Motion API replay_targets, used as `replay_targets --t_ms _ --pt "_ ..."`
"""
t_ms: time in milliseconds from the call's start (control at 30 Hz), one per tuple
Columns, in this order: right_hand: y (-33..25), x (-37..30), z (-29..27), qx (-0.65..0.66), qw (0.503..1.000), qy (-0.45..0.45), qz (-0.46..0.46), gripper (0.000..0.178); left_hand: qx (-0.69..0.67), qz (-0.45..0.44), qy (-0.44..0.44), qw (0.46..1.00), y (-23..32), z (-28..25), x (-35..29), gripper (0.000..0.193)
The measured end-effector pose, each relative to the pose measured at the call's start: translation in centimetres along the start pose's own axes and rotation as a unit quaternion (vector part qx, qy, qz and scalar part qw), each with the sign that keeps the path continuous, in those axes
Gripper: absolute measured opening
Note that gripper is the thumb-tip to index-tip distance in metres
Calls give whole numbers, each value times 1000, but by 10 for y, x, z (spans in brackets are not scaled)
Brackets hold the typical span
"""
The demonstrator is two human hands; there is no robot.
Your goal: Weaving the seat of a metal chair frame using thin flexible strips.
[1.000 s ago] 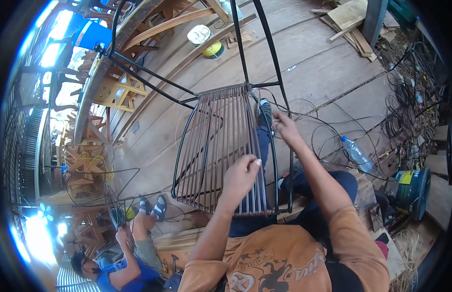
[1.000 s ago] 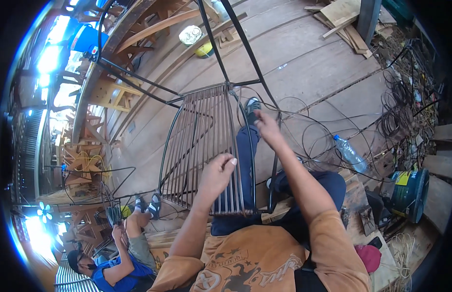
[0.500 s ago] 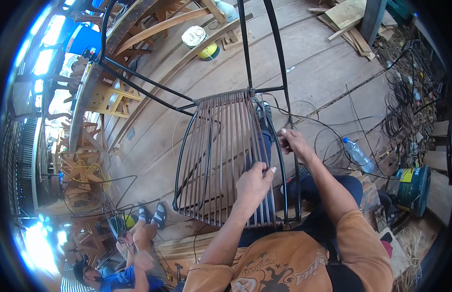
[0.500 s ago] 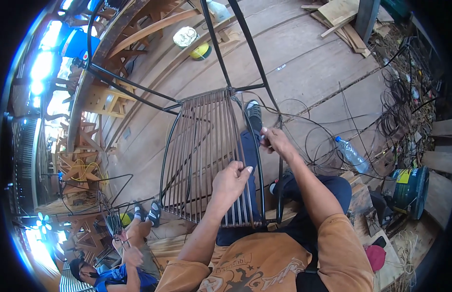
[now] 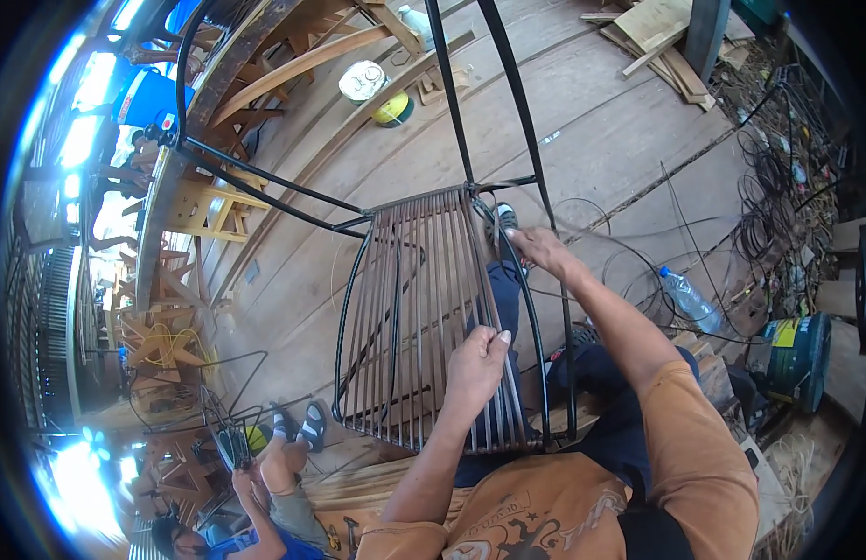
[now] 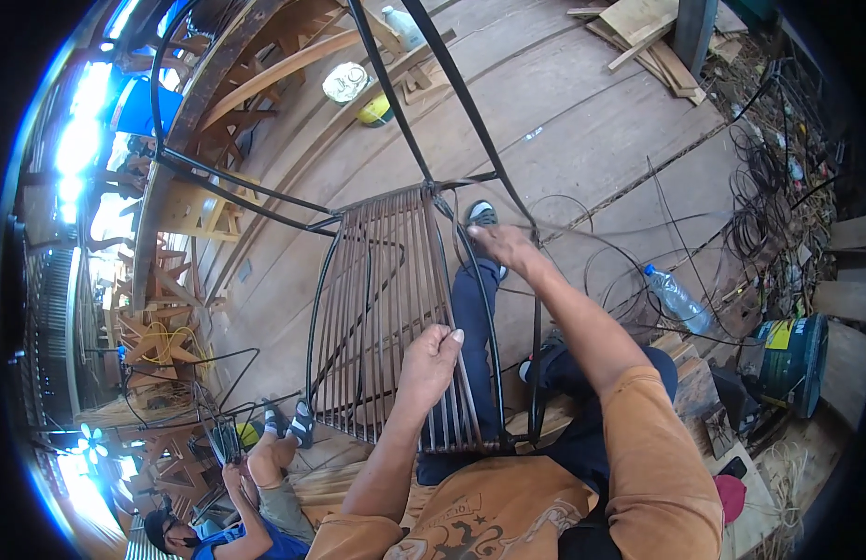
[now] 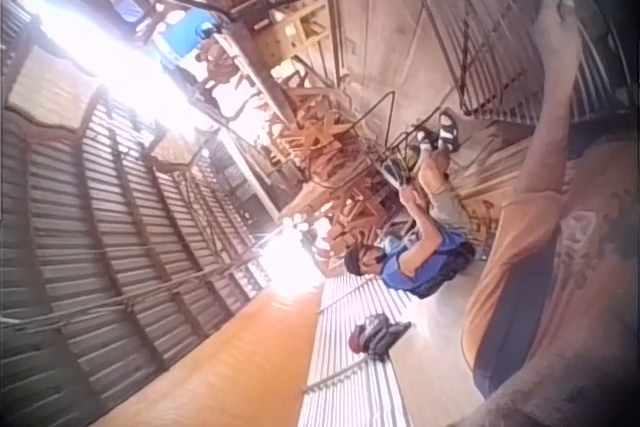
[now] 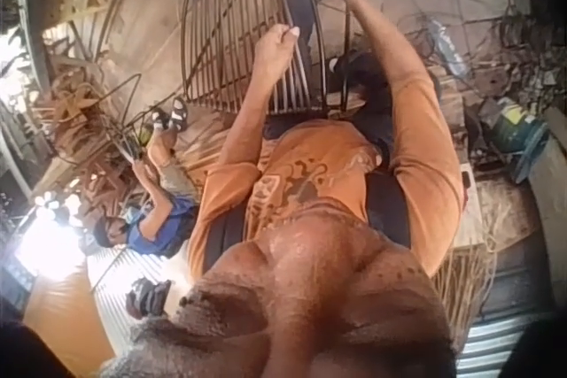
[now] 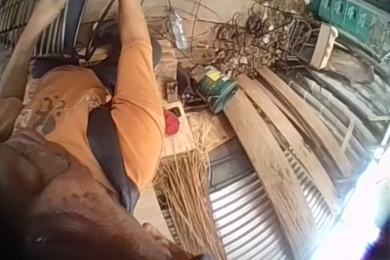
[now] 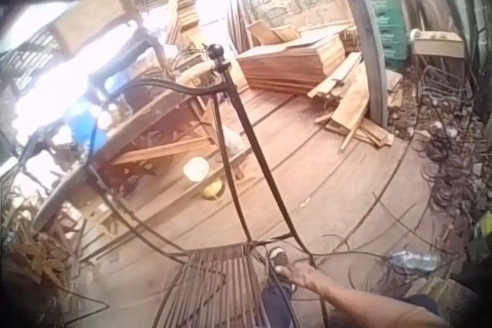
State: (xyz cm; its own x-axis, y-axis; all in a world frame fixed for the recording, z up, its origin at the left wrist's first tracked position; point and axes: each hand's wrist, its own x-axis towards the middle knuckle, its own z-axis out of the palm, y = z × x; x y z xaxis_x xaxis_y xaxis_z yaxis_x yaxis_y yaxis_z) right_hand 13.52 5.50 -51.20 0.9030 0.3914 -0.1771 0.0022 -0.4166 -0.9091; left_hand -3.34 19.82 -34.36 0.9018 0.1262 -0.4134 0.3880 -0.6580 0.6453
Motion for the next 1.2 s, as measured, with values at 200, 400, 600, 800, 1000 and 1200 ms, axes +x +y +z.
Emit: replay_targets --t_ms 200,400,600,800,1000,1200 --pt "62 -85 -46 -154 974 12 164 54 -61 2 -7 998 -7 1 2 22" --pt "143 -190 -143 -273 922 43 270 53 -56 16 6 998 -1 0 1 23" --pt "149 -272 -209 -260 892 182 323 49 -71 12 10 997 -1 -5 0 22" --pt "197 -374 -280 -345 826 232 380 48 -97 19 11 995 -6 1 4 21" --pt "197 -431 -296 -382 702 259 542 51 -50 7 6 999 -7 -3 1 28" --pt "192 -333 -230 -371 843 214 324 39 -58 13 6 998 -4 -2 -3 21"
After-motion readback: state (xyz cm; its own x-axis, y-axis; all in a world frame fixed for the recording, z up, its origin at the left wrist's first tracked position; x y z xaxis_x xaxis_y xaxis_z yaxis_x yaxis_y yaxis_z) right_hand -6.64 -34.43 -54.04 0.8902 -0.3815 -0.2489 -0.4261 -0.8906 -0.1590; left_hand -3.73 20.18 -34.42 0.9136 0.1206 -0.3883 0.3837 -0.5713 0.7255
